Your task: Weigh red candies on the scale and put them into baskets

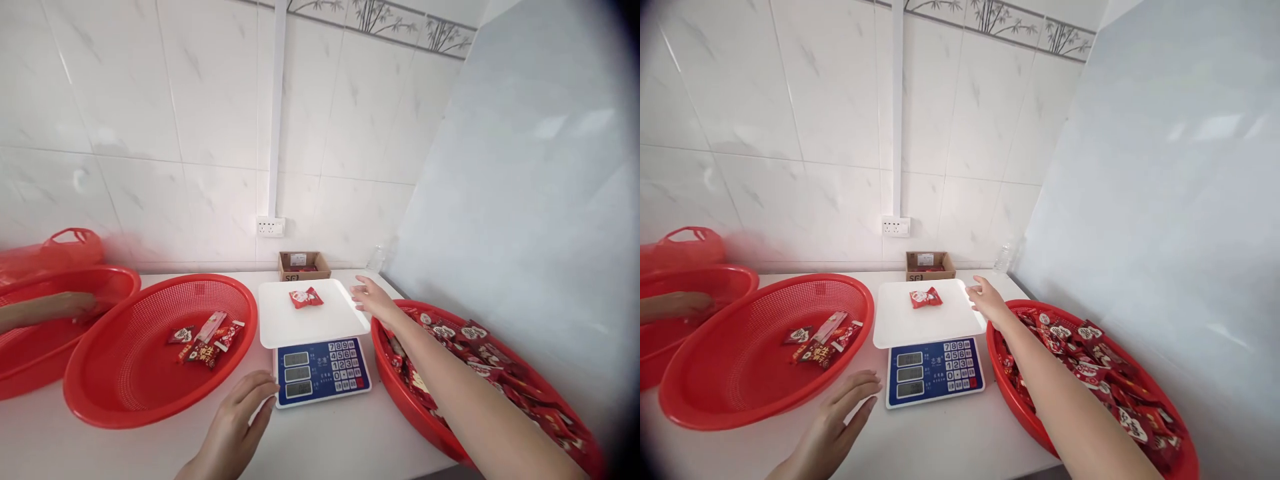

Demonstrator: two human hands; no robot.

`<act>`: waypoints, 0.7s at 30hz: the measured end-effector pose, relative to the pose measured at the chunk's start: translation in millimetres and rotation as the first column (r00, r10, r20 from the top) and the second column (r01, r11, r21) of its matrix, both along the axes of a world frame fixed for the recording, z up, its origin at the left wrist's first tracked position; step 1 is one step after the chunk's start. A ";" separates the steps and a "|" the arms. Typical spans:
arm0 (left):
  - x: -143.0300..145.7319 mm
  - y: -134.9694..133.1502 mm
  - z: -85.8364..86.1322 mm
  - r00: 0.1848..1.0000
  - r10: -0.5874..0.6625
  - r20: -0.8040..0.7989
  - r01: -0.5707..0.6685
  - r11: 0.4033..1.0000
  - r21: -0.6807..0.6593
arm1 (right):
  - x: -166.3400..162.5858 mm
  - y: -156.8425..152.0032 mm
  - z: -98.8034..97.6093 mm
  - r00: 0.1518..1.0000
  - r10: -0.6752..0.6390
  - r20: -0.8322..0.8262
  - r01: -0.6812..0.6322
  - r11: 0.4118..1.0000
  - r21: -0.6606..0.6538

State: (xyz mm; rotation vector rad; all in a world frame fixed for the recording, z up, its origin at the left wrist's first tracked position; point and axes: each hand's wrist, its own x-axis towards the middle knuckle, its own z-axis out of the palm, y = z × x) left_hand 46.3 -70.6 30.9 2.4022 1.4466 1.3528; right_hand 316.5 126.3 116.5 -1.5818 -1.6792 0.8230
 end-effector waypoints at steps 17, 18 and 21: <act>14.0 31.8 -11.1 0.995 -0.053 0.085 0.054 0.999 -0.010 | 105.1 -64.4 -29.7 0.822 0.088 0.563 -0.027 0.993 -0.115; 14.9 31.3 -11.5 0.995 -0.058 0.087 0.059 0.998 -0.016 | 103.7 -63.9 -31.5 0.796 0.066 0.602 -0.006 0.995 -0.102; 12.9 27.7 -12.2 0.995 -0.060 0.075 0.064 0.997 -0.052 | 106.0 -58.7 -35.0 0.741 -0.024 0.671 0.077 0.996 -0.050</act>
